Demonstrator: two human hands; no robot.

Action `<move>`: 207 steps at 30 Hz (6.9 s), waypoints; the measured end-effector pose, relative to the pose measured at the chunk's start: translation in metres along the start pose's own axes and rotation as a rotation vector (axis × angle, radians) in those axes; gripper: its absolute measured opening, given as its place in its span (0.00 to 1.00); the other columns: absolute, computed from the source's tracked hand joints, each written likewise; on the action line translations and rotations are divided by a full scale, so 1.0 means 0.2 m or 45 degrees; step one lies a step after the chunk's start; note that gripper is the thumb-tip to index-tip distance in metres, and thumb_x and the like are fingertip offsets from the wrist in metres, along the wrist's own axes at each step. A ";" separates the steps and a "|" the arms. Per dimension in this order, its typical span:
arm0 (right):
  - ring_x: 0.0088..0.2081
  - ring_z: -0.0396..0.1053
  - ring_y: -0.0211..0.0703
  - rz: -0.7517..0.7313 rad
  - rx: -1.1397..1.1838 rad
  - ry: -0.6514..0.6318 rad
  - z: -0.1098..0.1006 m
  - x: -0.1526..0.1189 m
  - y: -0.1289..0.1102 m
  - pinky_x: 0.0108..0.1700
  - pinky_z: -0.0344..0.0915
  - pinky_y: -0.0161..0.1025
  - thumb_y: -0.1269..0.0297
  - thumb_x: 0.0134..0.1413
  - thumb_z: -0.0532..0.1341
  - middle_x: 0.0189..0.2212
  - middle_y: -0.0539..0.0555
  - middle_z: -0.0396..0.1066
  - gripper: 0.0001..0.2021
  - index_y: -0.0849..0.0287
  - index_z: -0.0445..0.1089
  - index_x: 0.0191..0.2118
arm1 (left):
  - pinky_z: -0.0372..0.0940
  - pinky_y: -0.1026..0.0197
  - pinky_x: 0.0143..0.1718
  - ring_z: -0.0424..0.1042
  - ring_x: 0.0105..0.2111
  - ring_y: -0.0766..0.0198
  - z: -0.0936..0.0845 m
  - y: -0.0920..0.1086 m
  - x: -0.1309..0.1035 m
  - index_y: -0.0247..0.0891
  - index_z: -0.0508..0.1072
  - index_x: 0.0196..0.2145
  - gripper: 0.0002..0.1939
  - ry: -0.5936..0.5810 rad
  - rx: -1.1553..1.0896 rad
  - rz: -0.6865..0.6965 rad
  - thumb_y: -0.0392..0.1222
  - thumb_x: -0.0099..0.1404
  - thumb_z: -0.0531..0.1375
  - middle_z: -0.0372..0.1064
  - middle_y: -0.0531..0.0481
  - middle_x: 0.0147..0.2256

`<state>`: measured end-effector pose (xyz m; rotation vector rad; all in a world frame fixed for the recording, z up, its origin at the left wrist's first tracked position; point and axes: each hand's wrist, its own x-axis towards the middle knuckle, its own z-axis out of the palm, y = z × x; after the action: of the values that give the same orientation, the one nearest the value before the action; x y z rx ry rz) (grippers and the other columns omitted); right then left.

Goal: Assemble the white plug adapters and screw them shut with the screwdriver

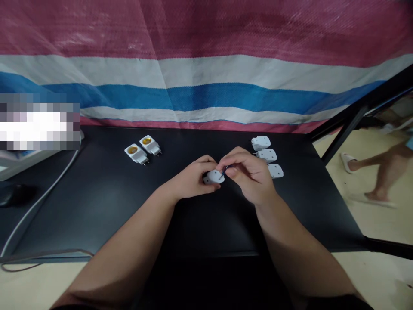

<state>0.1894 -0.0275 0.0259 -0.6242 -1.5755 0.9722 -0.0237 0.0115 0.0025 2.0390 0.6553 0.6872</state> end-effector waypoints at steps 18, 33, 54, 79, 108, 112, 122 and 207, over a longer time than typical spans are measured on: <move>0.24 0.56 0.39 0.323 0.610 -0.051 0.03 0.03 -0.01 0.31 0.62 0.41 0.43 0.79 0.55 0.21 0.44 0.55 0.21 0.53 0.68 0.37 | 0.71 0.50 0.54 0.75 0.50 0.53 0.02 0.02 0.01 0.41 0.82 0.47 0.15 -0.104 -0.051 -0.042 0.37 0.62 0.72 0.74 0.46 0.48; 0.23 0.50 0.37 0.253 0.641 0.014 0.08 0.03 0.01 0.29 0.58 0.38 0.42 0.73 0.64 0.22 0.40 0.53 0.16 0.49 0.65 0.45 | 0.71 0.47 0.58 0.75 0.52 0.53 0.03 0.00 0.01 0.41 0.81 0.48 0.15 -0.113 -0.071 -0.045 0.38 0.63 0.72 0.75 0.45 0.49; 0.24 0.52 0.41 0.290 0.405 0.205 0.04 0.06 0.00 0.30 0.62 0.41 0.32 0.70 0.58 0.23 0.43 0.49 0.24 0.48 0.58 0.38 | 0.70 0.54 0.48 0.74 0.45 0.56 0.02 0.03 0.01 0.40 0.78 0.45 0.16 -0.103 -0.017 -0.098 0.39 0.60 0.73 0.73 0.48 0.44; 0.35 0.73 0.40 -0.334 -0.322 0.411 0.04 -0.01 0.08 0.36 0.72 0.42 0.70 0.62 0.74 0.35 0.47 0.68 0.14 0.51 0.67 0.40 | 0.70 0.56 0.46 0.73 0.43 0.58 0.01 0.03 0.01 0.41 0.85 0.49 0.16 -0.132 -0.111 -0.109 0.39 0.63 0.74 0.70 0.48 0.43; 0.31 0.67 0.38 -0.024 0.205 0.111 0.07 -0.03 0.09 0.34 0.71 0.39 0.59 0.80 0.57 0.35 0.48 0.69 0.13 0.46 0.69 0.63 | 0.70 0.54 0.47 0.76 0.45 0.55 -0.02 0.01 0.00 0.41 0.81 0.55 0.21 -0.246 -0.220 -0.164 0.42 0.65 0.74 0.76 0.46 0.47; 0.36 0.74 0.39 -0.277 -0.130 0.145 0.08 -0.03 0.10 0.36 0.75 0.39 0.70 0.75 0.61 0.41 0.51 0.75 0.13 0.48 0.68 0.59 | 0.71 0.54 0.48 0.76 0.45 0.55 -0.01 0.01 0.00 0.40 0.82 0.51 0.18 -0.219 -0.233 -0.135 0.42 0.65 0.74 0.75 0.46 0.46; 0.38 0.79 0.45 -0.483 -0.556 0.349 0.02 -0.04 0.06 0.36 0.78 0.47 0.75 0.60 0.74 0.41 0.51 0.74 0.20 0.48 0.79 0.54 | 0.71 0.56 0.45 0.75 0.44 0.58 -0.01 0.02 0.00 0.41 0.82 0.51 0.17 -0.206 -0.214 -0.138 0.40 0.65 0.74 0.75 0.46 0.47; 0.27 0.63 0.39 0.384 0.616 0.057 0.04 0.04 0.00 0.31 0.61 0.40 0.42 0.73 0.64 0.28 0.48 0.65 0.19 0.53 0.74 0.38 | 0.69 0.54 0.48 0.75 0.45 0.56 0.01 0.01 0.00 0.40 0.81 0.53 0.19 -0.287 -0.244 -0.146 0.44 0.66 0.74 0.76 0.46 0.48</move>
<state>0.1805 -0.0238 0.0305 -0.5416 -1.1606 1.4952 -0.0223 0.0103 0.0034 1.8524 0.5478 0.4283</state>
